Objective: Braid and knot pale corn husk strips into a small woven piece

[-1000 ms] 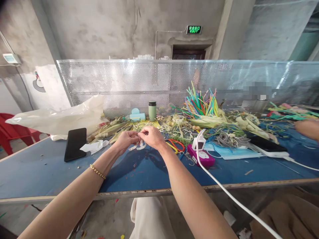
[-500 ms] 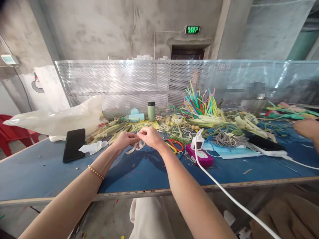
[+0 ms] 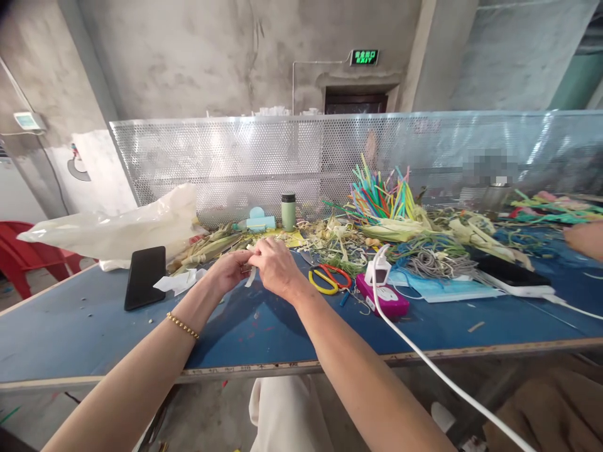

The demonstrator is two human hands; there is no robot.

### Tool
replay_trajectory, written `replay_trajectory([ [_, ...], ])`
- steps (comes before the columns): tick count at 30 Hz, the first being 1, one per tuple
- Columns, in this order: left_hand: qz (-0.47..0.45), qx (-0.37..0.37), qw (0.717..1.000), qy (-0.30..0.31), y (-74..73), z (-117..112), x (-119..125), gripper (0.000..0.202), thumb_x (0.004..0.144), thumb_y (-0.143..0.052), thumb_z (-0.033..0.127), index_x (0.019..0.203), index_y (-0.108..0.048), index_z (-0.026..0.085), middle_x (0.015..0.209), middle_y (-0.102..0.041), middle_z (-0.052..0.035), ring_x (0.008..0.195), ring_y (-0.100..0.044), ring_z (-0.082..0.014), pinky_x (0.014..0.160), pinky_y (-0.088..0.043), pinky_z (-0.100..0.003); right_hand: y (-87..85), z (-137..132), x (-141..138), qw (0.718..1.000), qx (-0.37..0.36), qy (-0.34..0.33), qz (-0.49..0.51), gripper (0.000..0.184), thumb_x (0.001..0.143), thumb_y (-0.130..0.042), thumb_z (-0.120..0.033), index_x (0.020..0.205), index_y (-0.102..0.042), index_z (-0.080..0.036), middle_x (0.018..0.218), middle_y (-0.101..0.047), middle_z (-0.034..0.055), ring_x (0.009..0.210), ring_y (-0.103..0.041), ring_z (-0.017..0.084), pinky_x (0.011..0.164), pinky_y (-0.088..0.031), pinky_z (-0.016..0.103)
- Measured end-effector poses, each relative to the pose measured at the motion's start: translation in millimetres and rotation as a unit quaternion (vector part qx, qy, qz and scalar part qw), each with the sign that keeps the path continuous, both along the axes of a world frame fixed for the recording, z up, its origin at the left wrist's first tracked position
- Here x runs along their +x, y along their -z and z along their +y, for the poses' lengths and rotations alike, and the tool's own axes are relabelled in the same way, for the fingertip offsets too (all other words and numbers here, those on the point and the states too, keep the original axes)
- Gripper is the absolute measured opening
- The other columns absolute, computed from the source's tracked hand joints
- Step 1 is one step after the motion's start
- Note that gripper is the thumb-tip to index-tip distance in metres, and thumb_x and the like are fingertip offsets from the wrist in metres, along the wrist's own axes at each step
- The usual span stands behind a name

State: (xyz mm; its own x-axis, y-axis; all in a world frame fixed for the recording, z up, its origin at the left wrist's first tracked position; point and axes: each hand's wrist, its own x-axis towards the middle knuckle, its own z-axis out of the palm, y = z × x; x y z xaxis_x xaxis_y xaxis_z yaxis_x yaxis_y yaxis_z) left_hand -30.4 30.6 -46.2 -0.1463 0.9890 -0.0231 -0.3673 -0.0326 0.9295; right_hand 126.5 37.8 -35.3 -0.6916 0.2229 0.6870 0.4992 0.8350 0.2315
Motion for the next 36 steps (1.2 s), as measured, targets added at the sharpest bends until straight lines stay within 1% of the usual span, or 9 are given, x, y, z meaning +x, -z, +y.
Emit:
replay_trajectory([
  [6,-0.052,-0.044,0.997,0.023,-3.8,-1.2,0.0,0.009,0.066,-0.069,0.007,0.066,-0.062,0.014,0.057,-0.058,0.0007,0.048,-0.051,-0.0082,0.051,-0.042,-0.022,-3.5,-11.4,-7.5,0.991,0.100,0.060,-0.060,0.017,0.095,-0.051,-0.015,0.085,-0.065,-0.018,0.097,-0.057,0.0096,0.091,-0.042,0.023,0.077,-0.031,0.036],
  [11,-0.064,-0.064,0.995,0.047,-6.5,-4.4,0.7,0.012,0.070,-0.064,0.005,0.063,-0.059,0.014,0.055,-0.056,0.0013,0.047,-0.050,-0.0080,0.050,-0.043,-0.022,-1.7,-6.3,-9.1,0.994,0.102,0.030,-0.038,0.022,0.096,-0.050,-0.017,0.080,-0.065,-0.019,0.089,-0.060,0.0076,0.088,-0.044,0.021,0.077,-0.029,0.036],
  [14,-0.061,-0.053,0.996,0.041,-8.3,-6.1,0.9,0.010,0.070,-0.062,0.005,0.065,-0.060,0.014,0.055,-0.055,0.0020,0.046,-0.049,-0.0077,0.049,-0.041,-0.022,0.9,-0.3,-8.0,0.998,0.054,0.001,0.017,0.021,0.096,-0.053,-0.022,0.082,-0.068,-0.018,0.082,-0.065,0.0067,0.085,-0.049,0.020,0.079,-0.031,0.036],
  [18,-0.030,-0.021,0.998,0.055,-7.5,-6.7,0.5,0.008,0.064,-0.067,0.008,0.068,-0.063,0.013,0.059,-0.059,0.0011,0.050,-0.055,-0.0094,0.047,-0.037,-0.022,5.1,10.0,-8.8,0.984,-0.074,-0.034,0.157,0.019,0.091,-0.062,-0.026,0.077,-0.070,-0.018,0.075,-0.068,0.0049,0.075,-0.056,0.017,0.075,-0.037,0.031],
  [21,0.026,0.025,0.999,0.038,-4.3,-6.1,0.7,0.012,0.060,-0.073,0.015,0.066,-0.063,0.013,0.065,-0.064,-0.0013,0.054,-0.059,-0.0110,0.048,-0.035,-0.022,6.5,17.8,-9.0,0.951,-0.165,-0.053,0.257,0.019,0.088,-0.064,-0.030,0.076,-0.072,-0.018,0.075,-0.066,0.0042,0.068,-0.056,0.015,0.066,-0.041,0.027],
  [24,0.079,0.066,0.994,0.024,-2.8,-7.0,1.3,0.016,0.059,-0.076,0.020,0.063,-0.062,0.013,0.068,-0.066,-0.0032,0.055,-0.059,-0.0111,0.049,-0.034,-0.023,6.6,23.8,-7.2,0.919,-0.235,-0.047,0.314,0.023,0.082,-0.069,-0.035,0.068,-0.071,-0.017,0.071,-0.062,0.0037,0.067,-0.054,0.015,0.062,-0.042,0.026],
  [29,0.074,0.093,0.990,0.080,-5.7,-11.2,2.0,0.019,0.062,-0.078,0.026,0.070,-0.066,0.013,0.072,-0.068,-0.0054,0.058,-0.060,-0.0122,0.052,-0.035,-0.023,6.9,24.9,-4.5,0.839,-0.381,-0.099,0.375,0.026,0.077,-0.069,-0.039,0.067,-0.065,-0.015,0.067,-0.062,0.0016,0.064,-0.054,0.014,0.060,-0.042,0.026],
  [31,0.062,0.100,0.988,0.097,-6.9,-12.3,2.0,0.020,0.063,-0.077,0.027,0.073,-0.067,0.013,0.074,-0.069,-0.0064,0.059,-0.061,-0.0127,0.053,-0.037,-0.024,6.8,22.9,-4.8,0.827,-0.394,-0.103,0.388,0.027,0.077,-0.067,-0.040,0.065,-0.061,-0.016,0.065,-0.059,0.0003,0.061,-0.051,0.013,0.058,-0.041,0.026],
  [36,0.066,0.103,0.985,0.120,-8.3,-13.5,2.5,0.022,0.065,-0.077,0.030,0.074,-0.068,0.012,0.071,-0.069,-0.0077,0.059,-0.060,-0.0140,0.054,-0.038,-0.025,5.9,20.6,-6.5,0.851,-0.358,-0.072,0.377,0.026,0.076,-0.063,-0.036,0.061,-0.052,-0.018,0.059,-0.052,-0.0014,0.056,-0.046,0.012,0.054,-0.037,0.025],
])
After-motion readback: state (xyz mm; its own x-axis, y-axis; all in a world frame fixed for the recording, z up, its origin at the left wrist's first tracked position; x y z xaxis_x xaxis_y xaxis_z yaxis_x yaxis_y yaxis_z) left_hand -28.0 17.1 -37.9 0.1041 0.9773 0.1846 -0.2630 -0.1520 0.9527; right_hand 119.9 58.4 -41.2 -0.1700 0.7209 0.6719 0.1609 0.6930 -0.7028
